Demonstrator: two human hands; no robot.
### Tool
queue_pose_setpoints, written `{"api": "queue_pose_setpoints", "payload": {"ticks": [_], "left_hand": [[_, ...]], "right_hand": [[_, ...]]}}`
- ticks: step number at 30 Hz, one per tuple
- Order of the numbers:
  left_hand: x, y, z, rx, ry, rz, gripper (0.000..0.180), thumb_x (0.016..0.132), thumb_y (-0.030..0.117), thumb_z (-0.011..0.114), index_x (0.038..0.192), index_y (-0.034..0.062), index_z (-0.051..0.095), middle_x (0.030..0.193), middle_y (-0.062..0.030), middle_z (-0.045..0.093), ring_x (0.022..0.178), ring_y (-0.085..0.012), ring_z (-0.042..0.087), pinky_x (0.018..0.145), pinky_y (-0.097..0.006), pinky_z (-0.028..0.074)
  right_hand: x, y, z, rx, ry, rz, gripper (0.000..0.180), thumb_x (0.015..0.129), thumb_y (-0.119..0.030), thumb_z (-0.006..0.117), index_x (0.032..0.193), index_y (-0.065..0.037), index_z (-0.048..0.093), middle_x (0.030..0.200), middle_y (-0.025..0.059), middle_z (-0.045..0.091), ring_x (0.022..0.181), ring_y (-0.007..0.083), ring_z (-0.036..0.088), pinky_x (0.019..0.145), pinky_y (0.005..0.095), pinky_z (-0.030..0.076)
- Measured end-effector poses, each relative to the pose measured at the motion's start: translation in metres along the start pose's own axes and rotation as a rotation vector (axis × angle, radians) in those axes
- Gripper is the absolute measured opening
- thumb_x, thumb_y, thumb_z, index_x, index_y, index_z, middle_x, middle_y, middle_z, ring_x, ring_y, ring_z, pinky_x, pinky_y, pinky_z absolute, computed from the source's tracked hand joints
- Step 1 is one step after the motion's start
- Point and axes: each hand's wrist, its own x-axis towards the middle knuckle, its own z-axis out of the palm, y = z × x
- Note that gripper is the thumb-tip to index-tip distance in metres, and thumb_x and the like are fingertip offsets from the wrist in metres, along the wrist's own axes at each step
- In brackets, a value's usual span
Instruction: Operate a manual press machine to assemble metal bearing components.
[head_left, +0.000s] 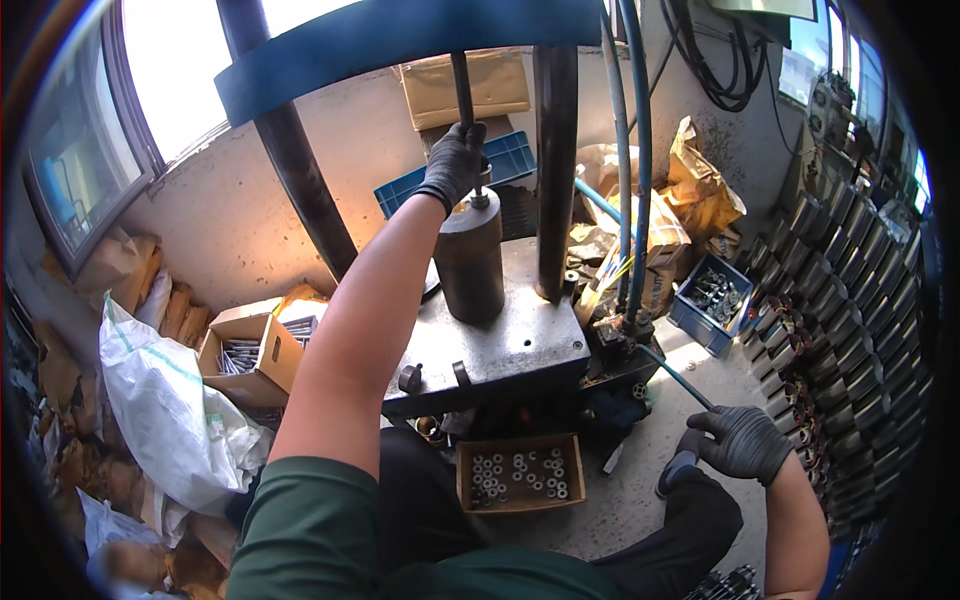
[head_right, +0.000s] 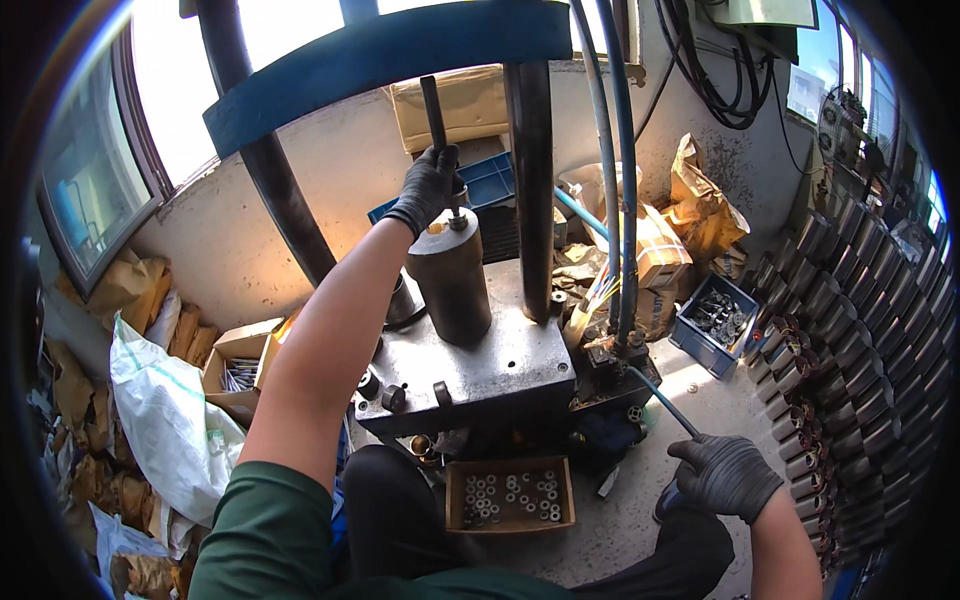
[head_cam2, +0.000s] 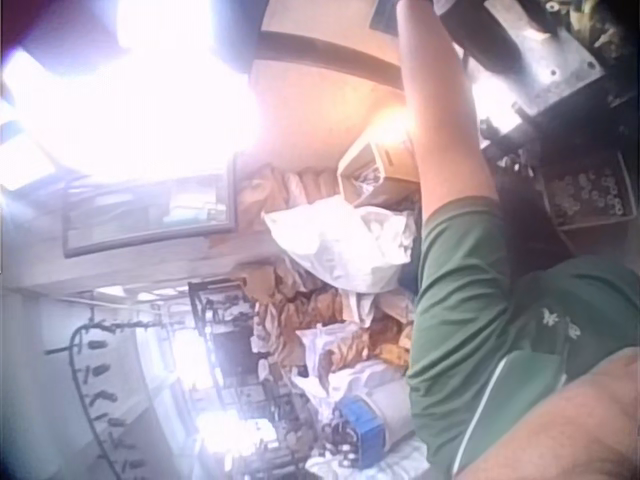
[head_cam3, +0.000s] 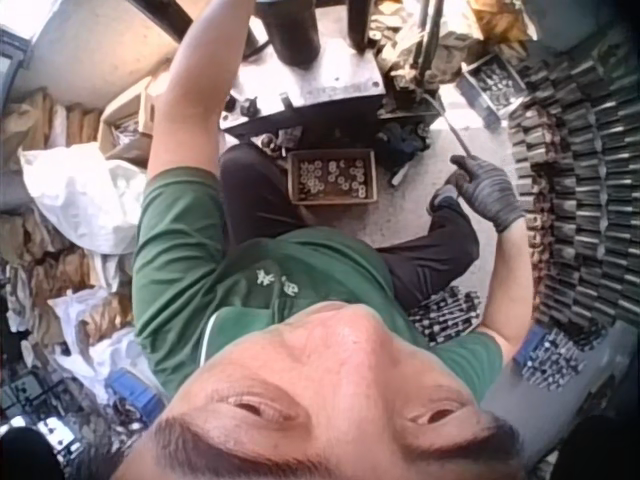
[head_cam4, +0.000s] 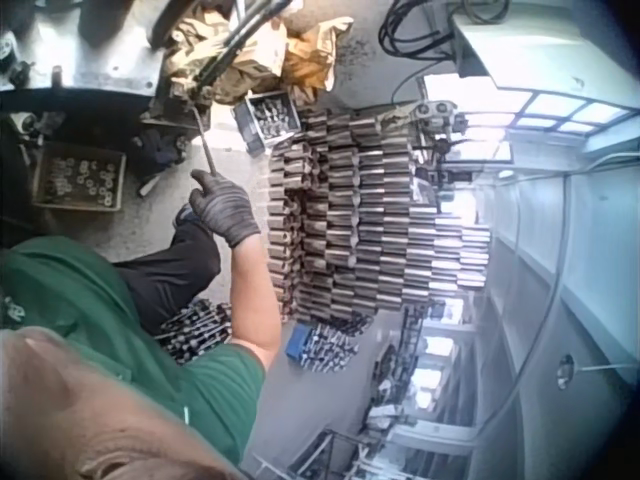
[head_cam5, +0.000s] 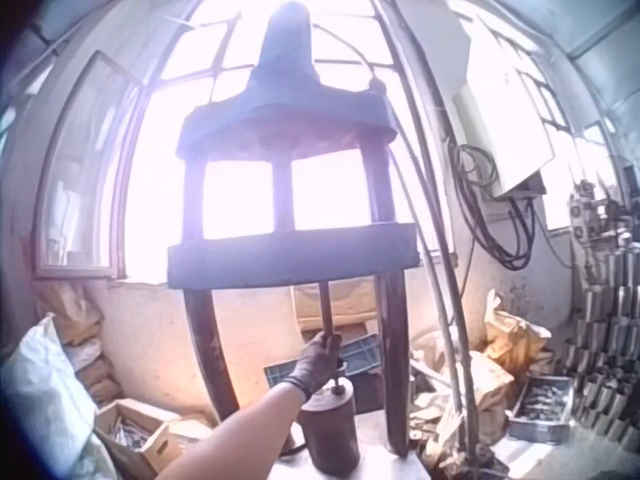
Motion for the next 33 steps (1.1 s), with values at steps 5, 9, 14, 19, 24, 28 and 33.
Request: {"api": "queue_pose_setpoints", "payload": {"ticks": [5,9,14,19,24,28,33], "left_hand": [[-0.004,-0.004,-0.027,-0.017,0.030,-0.013,0.041,0.106,0.048,0.056,0.108,0.0071,0.059,0.070,-0.0035,0.061,0.062,-0.0146,0.062,0.058,-0.033,0.054],[-0.002,-0.001,-0.012,-0.111,-0.013,-0.025,0.038,0.107,0.045,0.056,0.108,0.0078,0.059,0.070,-0.0029,0.060,0.061,-0.0142,0.061,0.057,-0.033,0.054],[-0.005,0.000,0.000,-0.122,-0.012,-0.092,0.043,0.107,0.046,0.052,0.115,0.0056,0.063,0.075,-0.0087,0.067,0.070,-0.0199,0.069,0.067,-0.037,0.056],[-0.010,-0.008,-0.037,-0.014,0.061,-0.054,0.044,0.107,0.048,0.052,0.115,0.0067,0.063,0.075,-0.0078,0.067,0.070,-0.0188,0.068,0.068,-0.036,0.055],[-0.006,-0.005,-0.004,-0.067,0.012,-0.042,0.046,0.107,0.050,0.052,0.113,0.0064,0.064,0.075,-0.0084,0.068,0.070,-0.0196,0.069,0.068,-0.037,0.055],[-0.013,-0.008,-0.037,0.080,0.085,-0.007,0.046,0.106,0.051,0.053,0.112,0.0064,0.064,0.075,-0.0092,0.069,0.070,-0.0207,0.071,0.068,-0.037,0.055],[-0.014,0.002,-0.015,0.036,0.063,-0.051,0.043,0.105,0.047,0.056,0.113,0.0060,0.066,0.078,-0.0100,0.072,0.073,-0.0212,0.073,0.070,-0.037,0.056]], "right_hand": [[-0.002,0.018,0.043,-0.020,-0.249,-0.081,0.034,0.089,-0.040,0.060,0.102,-0.012,0.075,0.094,0.0188,0.074,0.089,0.0398,0.071,0.082,0.0498,0.057],[-0.005,0.019,0.030,-0.050,-0.230,-0.037,0.034,0.088,-0.039,0.061,0.102,-0.011,0.075,0.094,0.0174,0.074,0.089,0.0397,0.071,0.082,0.0489,0.057],[0.002,0.006,-0.002,0.027,0.140,-0.022,0.032,0.084,-0.027,0.064,0.106,-0.007,0.075,0.099,0.0165,0.073,0.089,0.0394,0.071,0.080,0.0465,0.057],[0.020,0.013,0.018,0.027,0.066,-0.115,0.031,0.085,-0.031,0.064,0.103,-0.008,0.076,0.095,0.0161,0.073,0.088,0.0382,0.071,0.080,0.0466,0.057],[-0.008,0.023,0.030,0.005,-0.121,-0.052,0.036,0.085,-0.034,0.063,0.106,-0.007,0.075,0.097,0.0167,0.073,0.092,0.0381,0.071,0.084,0.0472,0.056],[0.038,0.002,0.003,0.103,0.475,-0.097,0.029,0.083,-0.019,0.069,0.108,-0.004,0.071,0.093,0.0201,0.070,0.086,0.0404,0.069,0.080,0.0471,0.055],[0.117,0.018,-0.060,0.108,1.056,-0.164,0.033,0.095,-0.016,0.071,0.123,-0.001,0.065,0.095,0.0203,0.071,0.088,0.0338,0.072,0.077,0.0418,0.056]]}}
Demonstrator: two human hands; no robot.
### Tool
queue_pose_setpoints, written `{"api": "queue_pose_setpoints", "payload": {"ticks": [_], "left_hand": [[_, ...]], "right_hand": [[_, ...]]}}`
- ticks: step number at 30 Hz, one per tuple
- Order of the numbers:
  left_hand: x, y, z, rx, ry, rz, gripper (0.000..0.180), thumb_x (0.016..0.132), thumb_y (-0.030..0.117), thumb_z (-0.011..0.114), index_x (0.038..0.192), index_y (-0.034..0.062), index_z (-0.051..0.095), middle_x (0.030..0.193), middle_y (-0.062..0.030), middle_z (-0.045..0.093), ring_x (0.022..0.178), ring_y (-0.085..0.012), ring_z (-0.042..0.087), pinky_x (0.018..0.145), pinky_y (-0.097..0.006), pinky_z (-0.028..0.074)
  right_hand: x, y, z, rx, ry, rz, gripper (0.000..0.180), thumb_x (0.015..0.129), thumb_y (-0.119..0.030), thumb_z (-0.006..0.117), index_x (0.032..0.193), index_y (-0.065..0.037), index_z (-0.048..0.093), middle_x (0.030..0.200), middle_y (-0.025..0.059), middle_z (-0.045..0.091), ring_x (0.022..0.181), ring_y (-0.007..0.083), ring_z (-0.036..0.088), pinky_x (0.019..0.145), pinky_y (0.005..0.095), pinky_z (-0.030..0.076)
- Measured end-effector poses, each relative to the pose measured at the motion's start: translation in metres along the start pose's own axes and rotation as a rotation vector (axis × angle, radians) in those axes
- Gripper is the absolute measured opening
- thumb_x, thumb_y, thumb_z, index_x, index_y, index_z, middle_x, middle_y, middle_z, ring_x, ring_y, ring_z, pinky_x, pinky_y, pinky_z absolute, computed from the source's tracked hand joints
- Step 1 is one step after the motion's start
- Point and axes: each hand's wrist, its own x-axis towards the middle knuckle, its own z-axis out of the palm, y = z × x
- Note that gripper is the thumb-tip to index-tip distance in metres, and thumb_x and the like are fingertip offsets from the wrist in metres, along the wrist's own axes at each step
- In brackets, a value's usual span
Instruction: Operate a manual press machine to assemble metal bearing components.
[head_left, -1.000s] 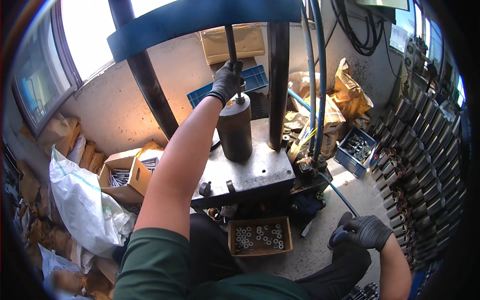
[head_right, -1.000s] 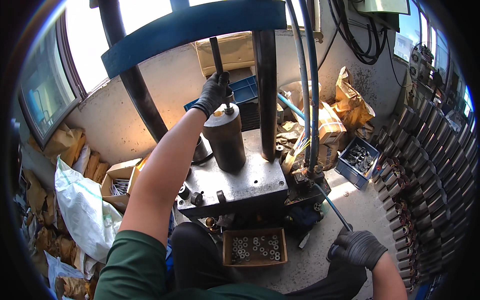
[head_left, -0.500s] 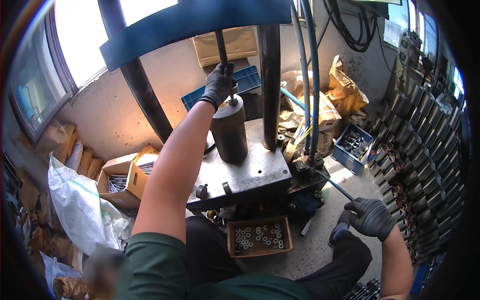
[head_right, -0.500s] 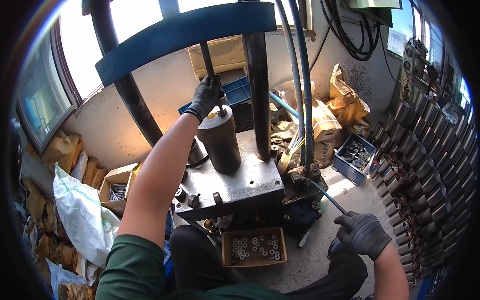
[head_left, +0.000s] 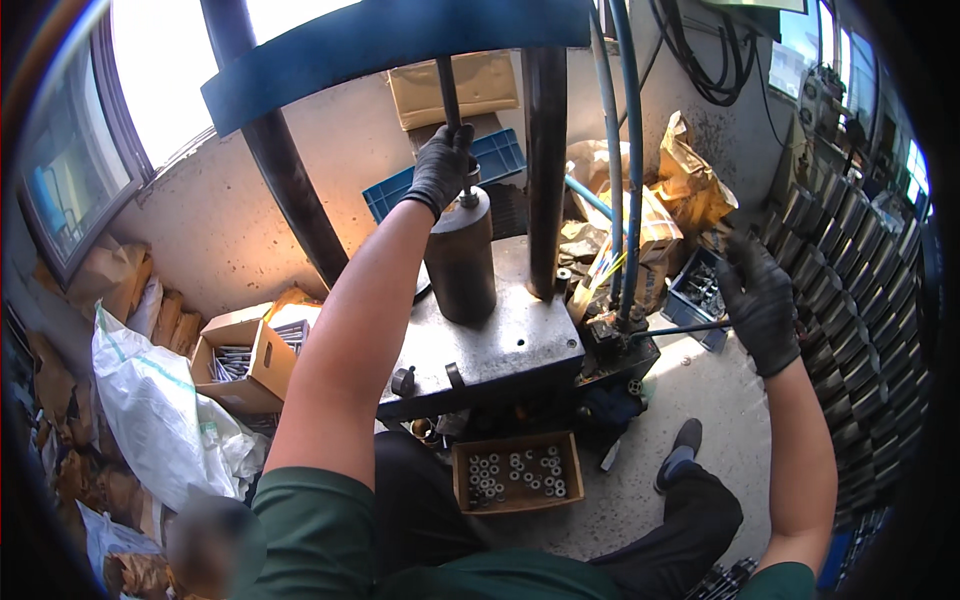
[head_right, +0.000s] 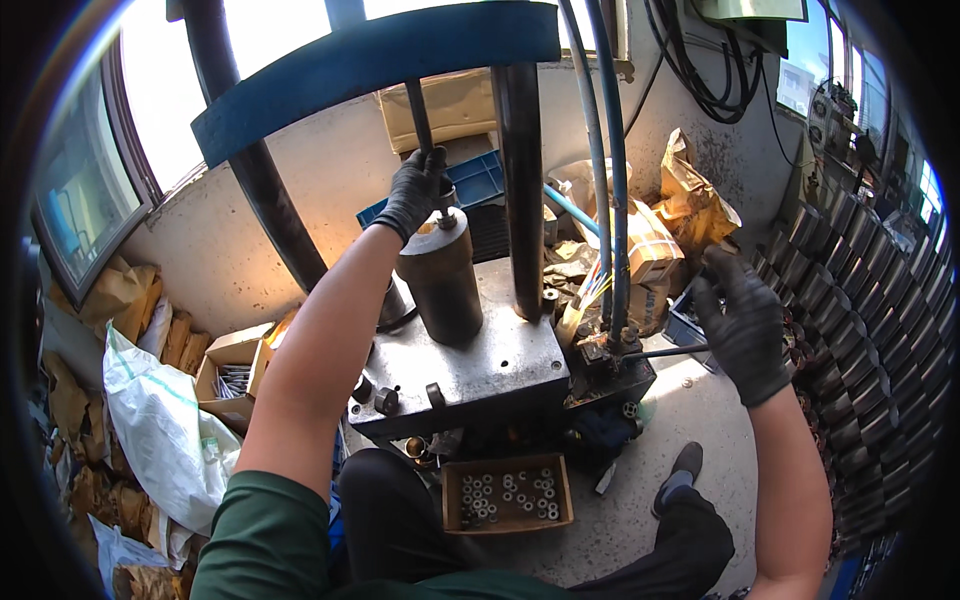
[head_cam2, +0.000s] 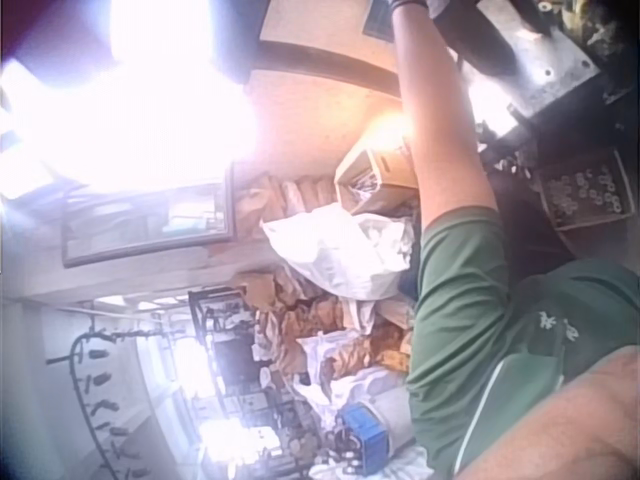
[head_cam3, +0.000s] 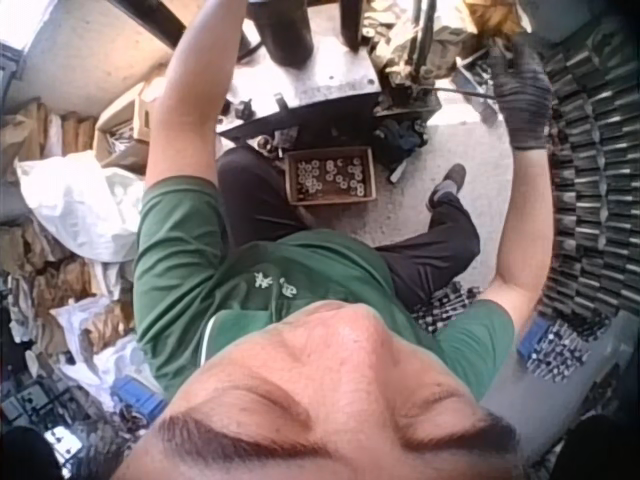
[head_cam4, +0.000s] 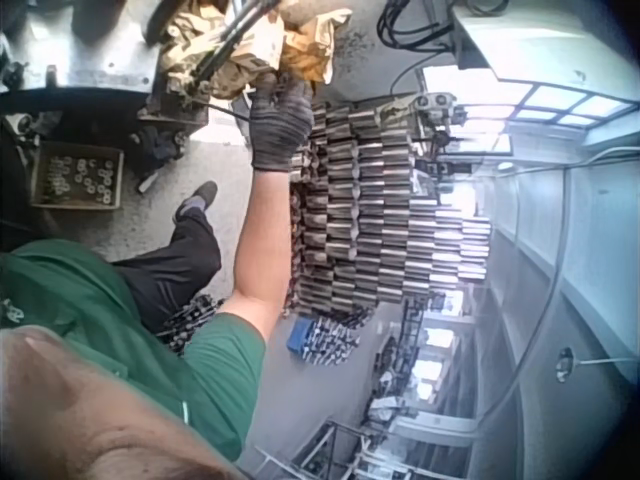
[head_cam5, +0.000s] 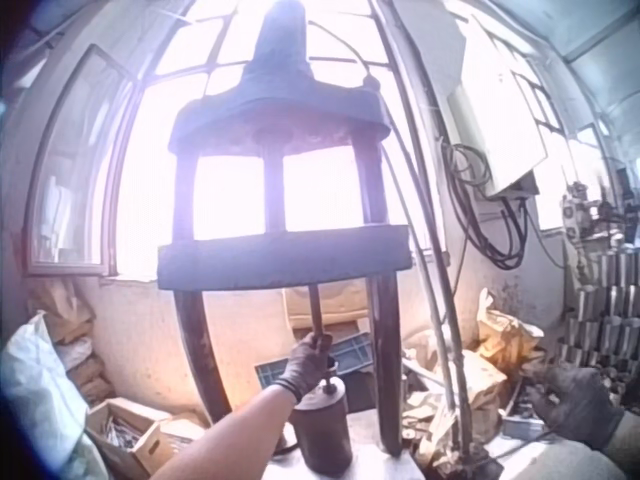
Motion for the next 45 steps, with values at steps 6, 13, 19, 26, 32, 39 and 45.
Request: {"api": "queue_pose_setpoints", "payload": {"ticks": [6,13,19,26,32,39,45], "left_hand": [[-0.001,0.007,0.004,0.000,-0.025,-0.026,0.043,0.103,0.045,0.060,0.110,0.0033,0.068,0.082,-0.0123,0.074,0.075,-0.0213,0.075,0.072,-0.036,0.057],[-0.003,0.004,-0.011,0.018,-0.010,-0.019,0.041,0.103,0.044,0.060,0.108,0.0040,0.067,0.080,-0.0096,0.072,0.073,-0.0191,0.072,0.070,-0.036,0.057],[-0.003,0.014,0.003,0.097,-0.038,-0.004,0.043,0.103,0.045,0.057,0.112,0.0034,0.068,0.088,-0.0159,0.075,0.084,-0.0291,0.075,0.080,-0.043,0.056],[-0.008,0.010,-0.015,0.083,-0.005,-0.012,0.043,0.104,0.042,0.056,0.113,0.0023,0.068,0.086,-0.0152,0.075,0.080,-0.0258,0.075,0.076,-0.041,0.057],[-0.004,0.011,0.009,0.046,-0.013,0.011,0.045,0.105,0.048,0.058,0.104,0.0039,0.066,0.074,-0.0070,0.069,0.070,-0.0166,0.068,0.069,-0.034,0.054],[-0.004,0.007,0.002,0.042,0.007,0.000,0.047,0.104,0.051,0.057,0.104,0.0039,0.066,0.074,-0.0069,0.069,0.069,-0.0164,0.067,0.068,-0.034,0.054],[-0.003,0.002,0.001,0.035,0.017,-0.001,0.047,0.103,0.051,0.059,0.106,0.0049,0.066,0.074,-0.0056,0.068,0.070,-0.0152,0.067,0.068,-0.033,0.054]], "right_hand": [[0.040,0.017,0.011,0.088,-0.047,0.214,0.050,0.100,-0.035,0.069,0.135,0.000,0.062,0.097,0.0180,0.074,0.089,0.0291,0.073,0.082,0.0393,0.056],[-0.059,-0.011,-0.032,-0.130,-0.487,-0.024,0.042,0.089,-0.025,0.070,0.125,-0.004,0.063,0.114,0.0188,0.068,0.101,0.0403,0.068,0.087,0.0463,0.055],[-0.152,-0.029,-0.063,-0.033,-1.267,0.080,0.033,0.089,-0.035,0.064,0.105,-0.009,0.075,0.092,0.0173,0.072,0.087,0.0392,0.070,0.079,0.0480,0.055],[-0.128,-0.013,-0.048,0.048,-1.016,0.071,0.031,0.089,-0.031,0.061,0.109,-0.010,0.073,0.099,0.0156,0.073,0.088,0.0390,0.070,0.080,0.0472,0.057],[-0.129,-0.023,-0.066,-0.025,-1.022,0.076,0.023,0.086,-0.022,0.066,0.102,-0.008,0.075,0.092,0.0166,0.073,0.085,0.0392,0.070,0.075,0.0464,0.057],[-0.135,-0.018,-0.060,-0.027,-1.077,0.082,0.029,0.088,-0.033,0.061,0.102,-0.012,0.077,0.091,0.0153,0.073,0.086,0.0375,0.071,0.079,0.0479,0.056],[-0.137,-0.011,-0.055,-0.019,-1.048,0.054,0.027,0.089,-0.031,0.061,0.099,-0.012,0.077,0.092,0.0142,0.074,0.087,0.0377,0.070,0.079,0.0474,0.057]]}}
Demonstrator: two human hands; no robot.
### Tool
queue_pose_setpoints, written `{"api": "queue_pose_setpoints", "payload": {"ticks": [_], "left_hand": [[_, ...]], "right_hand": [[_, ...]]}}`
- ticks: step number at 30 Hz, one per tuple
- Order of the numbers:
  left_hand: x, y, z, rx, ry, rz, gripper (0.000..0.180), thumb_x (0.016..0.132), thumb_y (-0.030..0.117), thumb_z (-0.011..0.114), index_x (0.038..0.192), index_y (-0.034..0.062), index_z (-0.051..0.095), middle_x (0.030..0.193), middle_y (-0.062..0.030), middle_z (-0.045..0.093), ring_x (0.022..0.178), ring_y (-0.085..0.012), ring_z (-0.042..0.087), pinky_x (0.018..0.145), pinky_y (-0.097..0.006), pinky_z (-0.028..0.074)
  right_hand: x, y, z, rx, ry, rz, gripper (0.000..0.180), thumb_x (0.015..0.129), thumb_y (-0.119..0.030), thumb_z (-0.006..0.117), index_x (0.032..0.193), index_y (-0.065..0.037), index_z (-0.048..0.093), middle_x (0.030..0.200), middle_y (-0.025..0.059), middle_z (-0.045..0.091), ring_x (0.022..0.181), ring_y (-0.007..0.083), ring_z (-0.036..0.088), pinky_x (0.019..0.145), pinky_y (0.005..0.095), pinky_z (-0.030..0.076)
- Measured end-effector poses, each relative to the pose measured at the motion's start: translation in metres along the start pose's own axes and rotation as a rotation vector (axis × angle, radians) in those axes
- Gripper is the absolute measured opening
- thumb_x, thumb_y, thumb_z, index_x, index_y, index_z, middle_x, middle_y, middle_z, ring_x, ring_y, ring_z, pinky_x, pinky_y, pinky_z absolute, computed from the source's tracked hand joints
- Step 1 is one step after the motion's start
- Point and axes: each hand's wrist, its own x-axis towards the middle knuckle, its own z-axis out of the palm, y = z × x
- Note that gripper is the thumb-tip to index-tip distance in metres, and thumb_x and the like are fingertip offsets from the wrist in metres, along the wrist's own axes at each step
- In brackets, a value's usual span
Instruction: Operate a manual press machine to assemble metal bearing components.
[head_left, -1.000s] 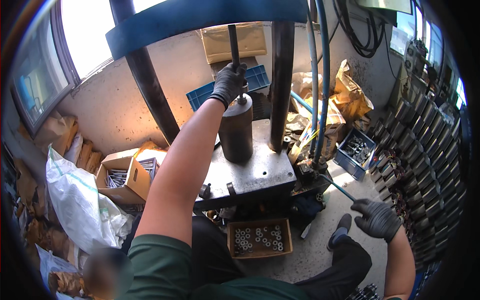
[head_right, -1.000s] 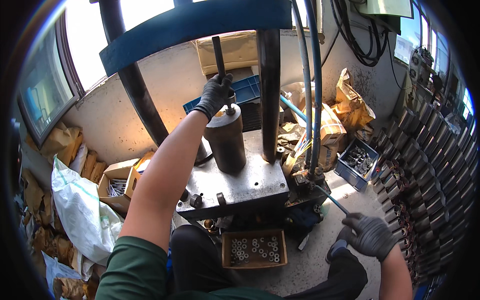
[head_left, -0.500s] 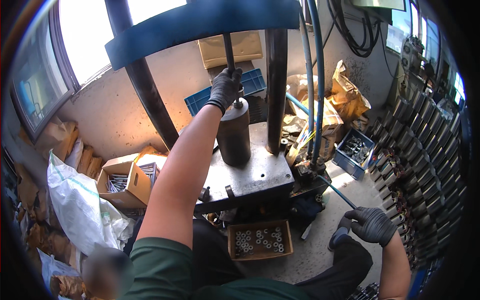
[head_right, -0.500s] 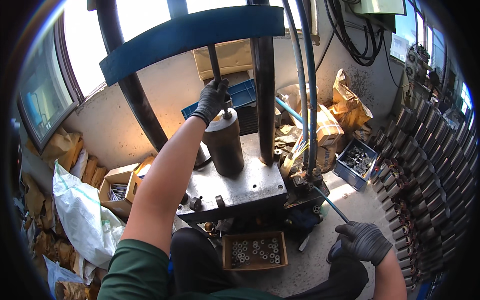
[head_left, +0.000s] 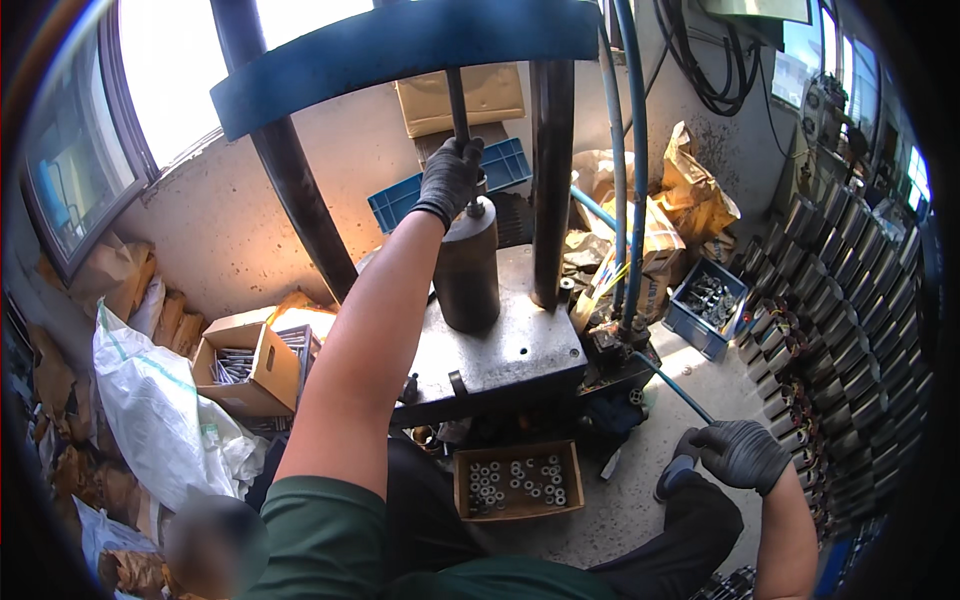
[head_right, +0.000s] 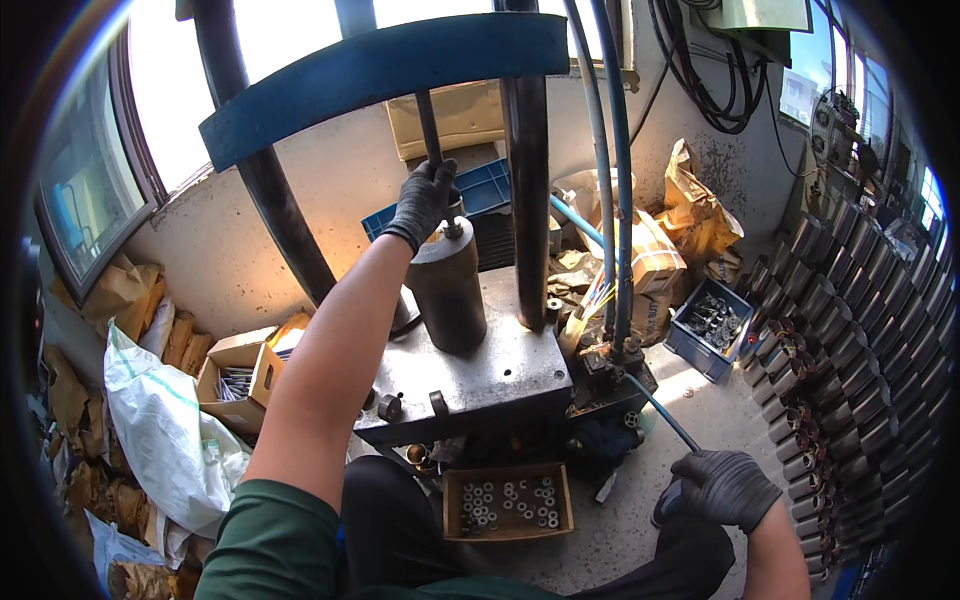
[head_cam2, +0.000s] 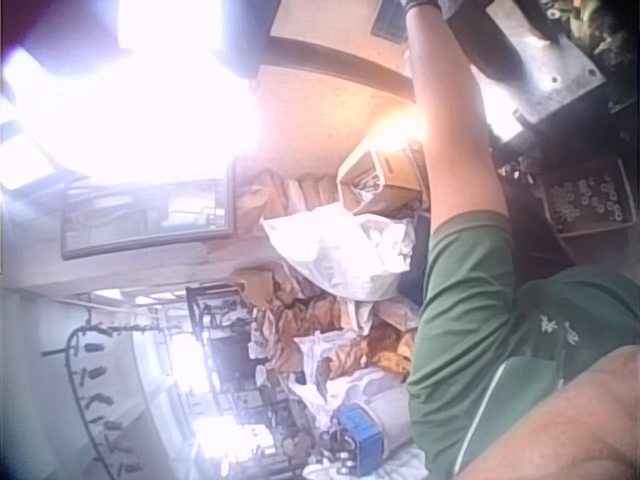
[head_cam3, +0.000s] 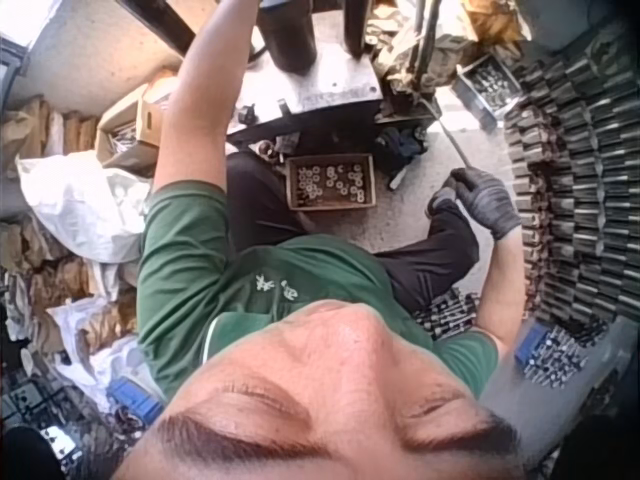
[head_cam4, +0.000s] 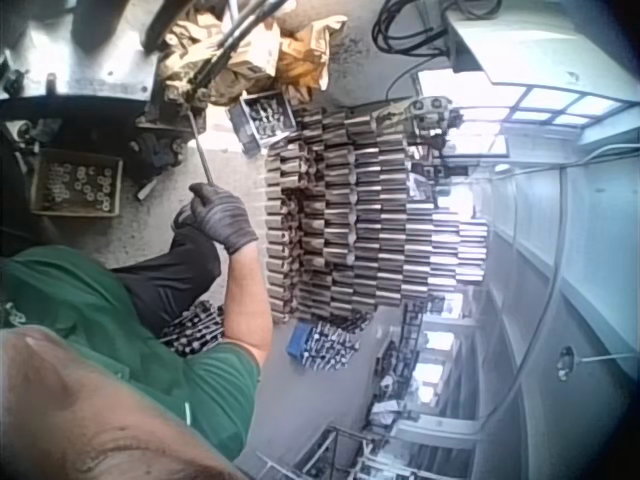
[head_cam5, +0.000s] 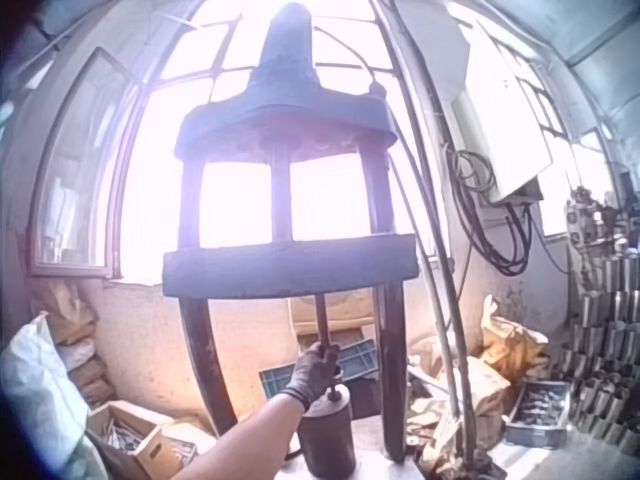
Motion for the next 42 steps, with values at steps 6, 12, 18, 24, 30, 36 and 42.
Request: {"api": "queue_pose_setpoints", "payload": {"ticks": [6,12,18,24,30,36,42], "left_hand": [[-0.004,0.003,-0.002,-0.049,-0.011,-0.022,0.046,0.103,0.051,0.060,0.107,0.0055,0.066,0.075,-0.0047,0.067,0.070,-0.0145,0.066,0.068,-0.032,0.054],[-0.011,0.009,-0.003,-0.041,-0.020,-0.034,0.044,0.103,0.048,0.059,0.110,0.0048,0.066,0.079,-0.0081,0.070,0.073,-0.0179,0.070,0.070,-0.035,0.055],[-0.011,0.007,-0.002,-0.007,-0.014,-0.038,0.044,0.103,0.046,0.058,0.114,0.0045,0.067,0.083,-0.0114,0.074,0.076,-0.0222,0.074,0.074,-0.038,0.057],[-0.005,0.007,0.014,-0.031,-0.040,-0.032,0.045,0.103,0.047,0.058,0.115,0.0048,0.067,0.083,-0.0116,0.074,0.077,-0.0228,0.074,0.075,-0.039,0.057],[-0.013,0.016,0.008,-0.078,-0.034,-0.047,0.044,0.103,0.046,0.058,0.116,0.0048,0.067,0.082,-0.0109,0.073,0.076,-0.0205,0.073,0.071,-0.037,0.057],[-0.019,0.013,-0.011,-0.003,0.011,-0.061,0.043,0.103,0.045,0.059,0.117,0.0052,0.067,0.082,-0.0104,0.071,0.074,-0.0192,0.072,0.070,-0.037,0.057],[-0.003,0.002,0.018,-0.095,-0.004,0.010,0.042,0.104,0.046,0.059,0.112,0.0049,0.066,0.081,-0.0085,0.069,0.072,-0.0179,0.069,0.068,-0.037,0.056]], "right_hand": [[0.001,-0.001,-0.002,-0.018,-0.123,0.016,0.024,0.087,-0.026,0.063,0.099,-0.011,0.077,0.093,0.0143,0.074,0.088,0.0372,0.071,0.081,0.0469,0.057],[0.001,-0.005,-0.007,0.021,-0.122,0.032,0.024,0.086,-0.025,0.063,0.100,-0.011,0.076,0.094,0.0150,0.074,0.088,0.0374,0.071,0.081,0.0468,0.057],[0.000,-0.001,-0.004,0.032,-0.076,0.027,0.025,0.087,-0.024,0.063,0.103,-0.010,0.076,0.095,0.0159,0.075,0.090,0.0375,0.071,0.082,0.0467,0.057],[-0.008,-0.008,-0.012,0.071,0.017,0.039,0.026,0.087,-0.023,0.063,0.104,-0.009,0.076,0.093,0.0163,0.074,0.087,0.0383,0.071,0.080,0.0472,0.057],[-0.009,-0.014,-0.014,0.022,-0.052,0.075,0.024,0.086,-0.020,0.066,0.105,-0.008,0.075,0.094,0.0163,0.075,0.088,0.0385,0.071,0.080,0.0470,0.057],[0.014,-0.003,-0.018,0.099,0.076,-0.004,0.025,0.087,-0.020,0.066,0.107,-0.006,0.073,0.097,0.0191,0.074,0.090,0.0390,0.071,0.083,0.0460,0.057],[0.055,-0.005,-0.068,-0.145,0.860,0.110,0.011,0.091,-0.011,0.067,0.099,-0.004,0.067,0.089,0.0184,0.069,0.080,0.0382,0.068,0.072,0.0473,0.054]]}}
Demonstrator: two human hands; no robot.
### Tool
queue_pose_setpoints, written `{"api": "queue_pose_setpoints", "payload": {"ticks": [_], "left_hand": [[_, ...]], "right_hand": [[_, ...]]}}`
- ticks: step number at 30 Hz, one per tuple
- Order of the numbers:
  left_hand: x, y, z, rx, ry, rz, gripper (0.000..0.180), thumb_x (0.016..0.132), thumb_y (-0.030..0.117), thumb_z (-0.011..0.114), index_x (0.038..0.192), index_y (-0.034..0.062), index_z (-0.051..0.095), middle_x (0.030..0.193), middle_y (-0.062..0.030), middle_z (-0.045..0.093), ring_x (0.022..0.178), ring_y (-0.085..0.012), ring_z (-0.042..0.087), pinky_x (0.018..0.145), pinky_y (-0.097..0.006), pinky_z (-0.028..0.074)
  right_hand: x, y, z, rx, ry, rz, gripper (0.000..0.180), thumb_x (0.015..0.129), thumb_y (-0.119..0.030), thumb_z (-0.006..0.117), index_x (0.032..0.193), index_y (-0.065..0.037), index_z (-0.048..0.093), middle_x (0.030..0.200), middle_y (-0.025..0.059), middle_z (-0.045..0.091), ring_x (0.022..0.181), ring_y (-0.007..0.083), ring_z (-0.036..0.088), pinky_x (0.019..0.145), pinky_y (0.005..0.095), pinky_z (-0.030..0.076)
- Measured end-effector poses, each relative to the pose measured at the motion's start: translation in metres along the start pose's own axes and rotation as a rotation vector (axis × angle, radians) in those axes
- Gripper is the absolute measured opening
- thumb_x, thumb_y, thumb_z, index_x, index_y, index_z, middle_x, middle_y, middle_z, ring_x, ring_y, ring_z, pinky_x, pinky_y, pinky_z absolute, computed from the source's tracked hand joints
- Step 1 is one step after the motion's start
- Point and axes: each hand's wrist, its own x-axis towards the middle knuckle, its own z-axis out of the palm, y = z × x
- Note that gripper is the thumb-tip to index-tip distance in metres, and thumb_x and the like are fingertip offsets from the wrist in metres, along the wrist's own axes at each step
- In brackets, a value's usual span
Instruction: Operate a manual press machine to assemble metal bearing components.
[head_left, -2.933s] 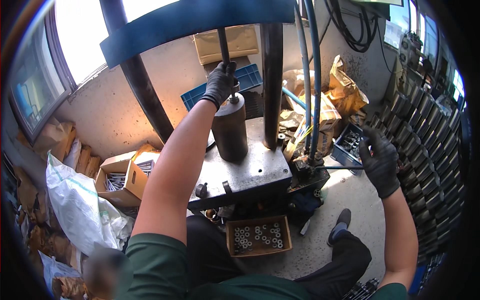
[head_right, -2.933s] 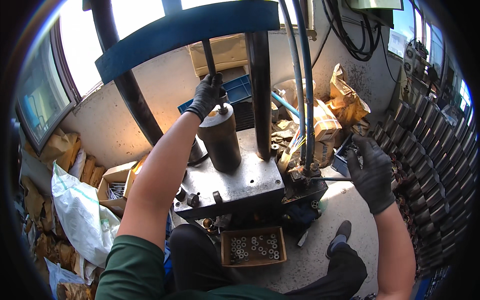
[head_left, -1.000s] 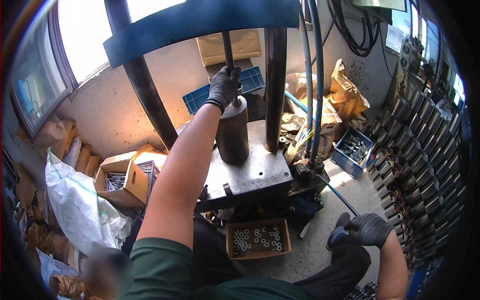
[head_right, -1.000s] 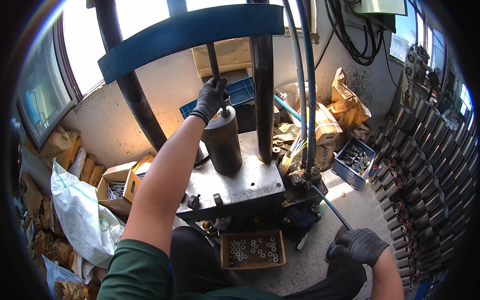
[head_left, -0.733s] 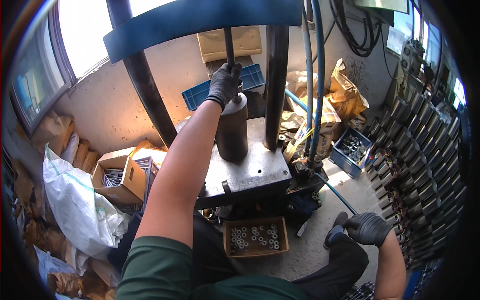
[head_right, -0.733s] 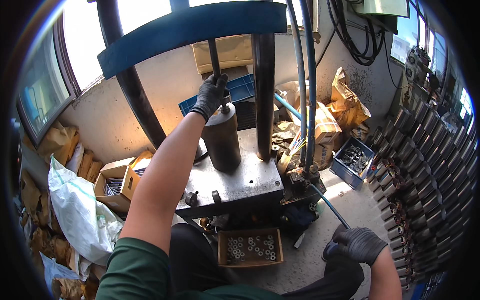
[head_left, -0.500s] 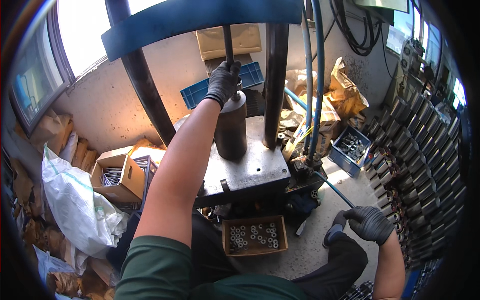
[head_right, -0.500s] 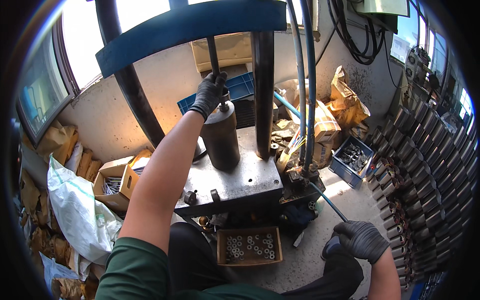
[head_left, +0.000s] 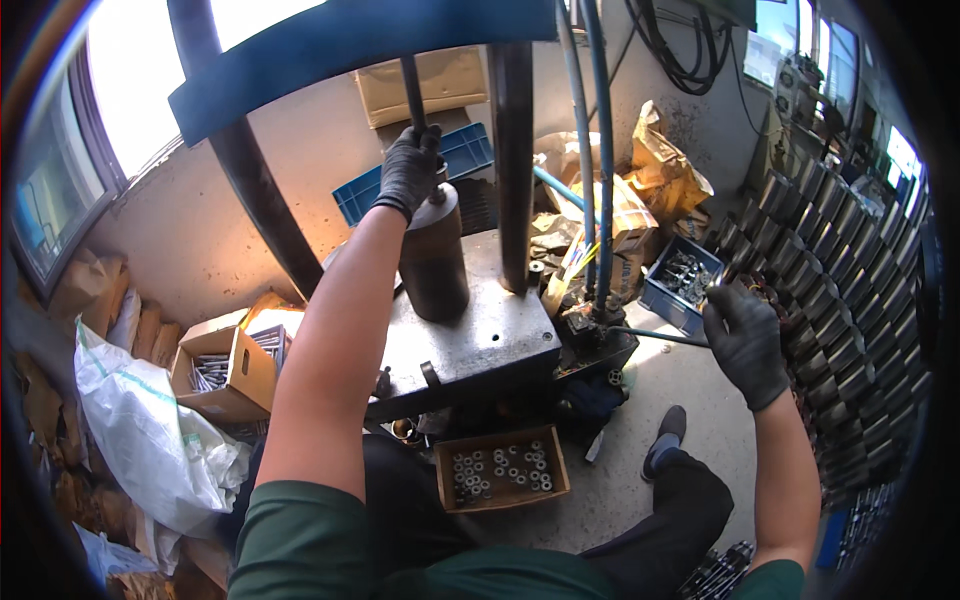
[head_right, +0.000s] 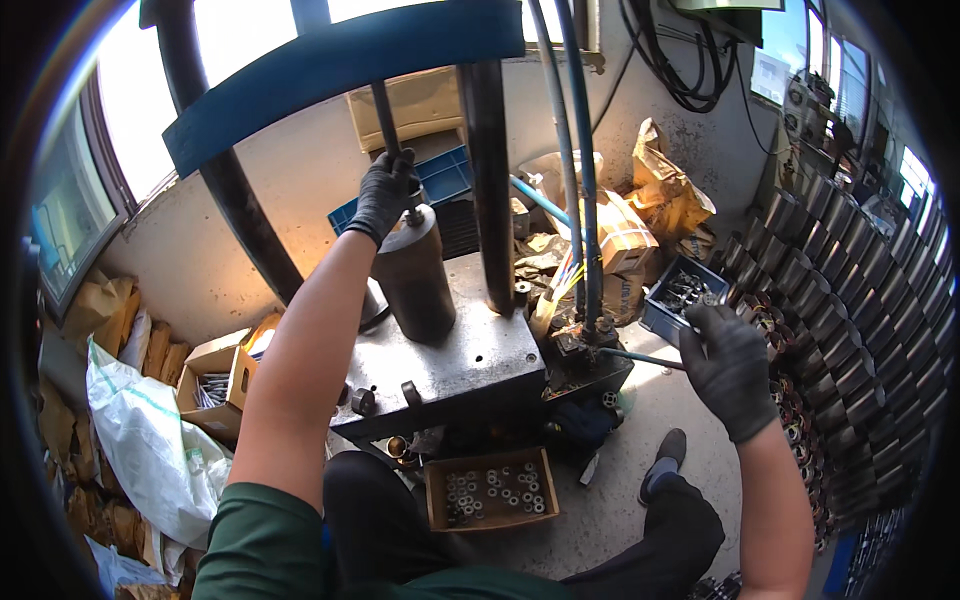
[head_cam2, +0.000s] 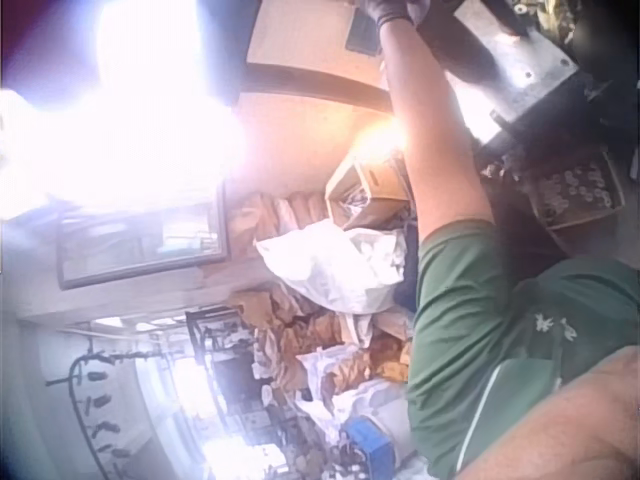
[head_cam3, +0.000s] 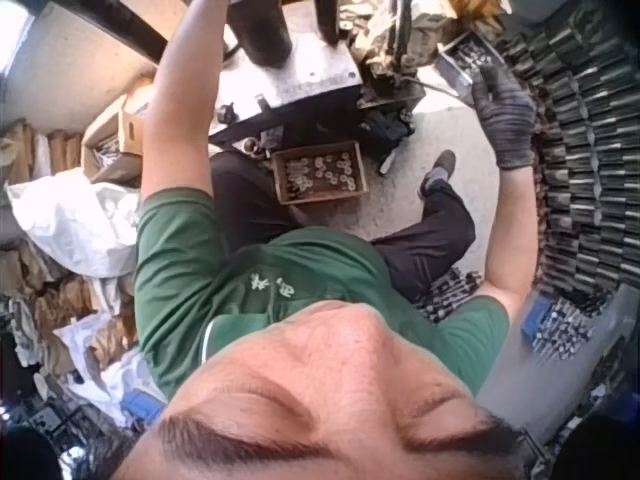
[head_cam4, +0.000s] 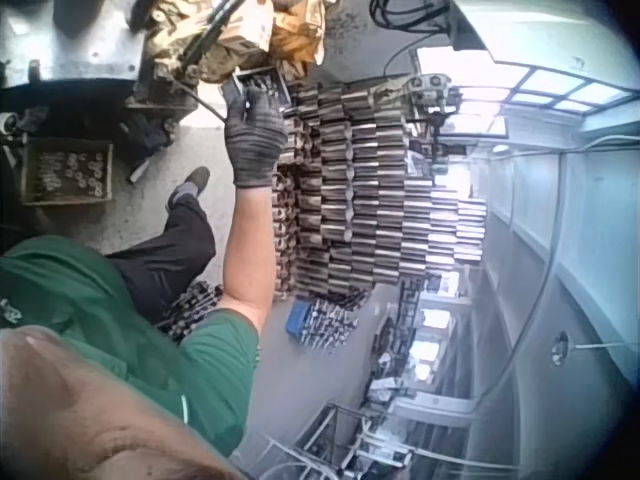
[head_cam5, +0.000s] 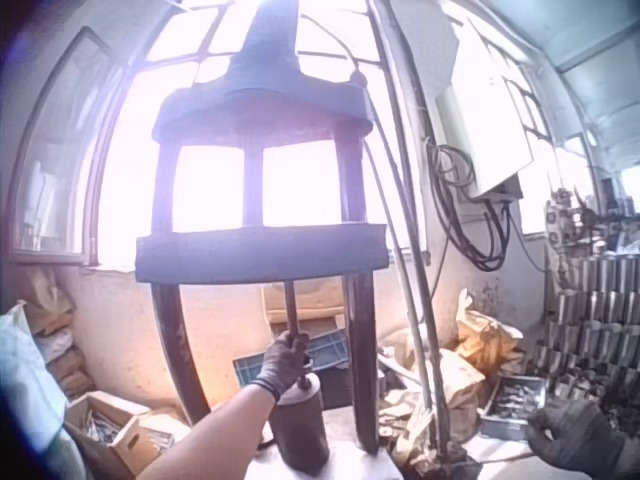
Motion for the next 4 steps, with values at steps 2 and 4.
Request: {"api": "queue_pose_setpoints", "payload": {"ticks": [2,4], "left_hand": [[0.000,0.004,0.022,-0.051,-0.042,-0.034,0.039,0.104,0.045,0.060,0.112,0.0067,0.065,0.077,-0.0045,0.063,0.069,-0.0142,0.064,0.062,-0.034,0.053],[0.042,-0.042,0.005,-0.259,-0.090,0.132,0.037,0.102,0.047,0.063,0.121,0.0147,0.065,0.077,-0.0031,0.062,0.068,-0.0141,0.062,0.061,-0.034,0.053]], "right_hand": [[0.030,0.013,0.003,0.003,0.141,-0.011,0.009,0.092,-0.013,0.068,0.098,-0.006,0.068,0.087,0.0173,0.069,0.081,0.0390,0.069,0.073,0.0473,0.055],[0.062,0.039,0.027,0.029,0.151,0.013,0.022,0.090,-0.025,0.072,0.099,-0.006,0.068,0.088,0.0194,0.070,0.085,0.0405,0.069,0.075,0.0490,0.055]]}}
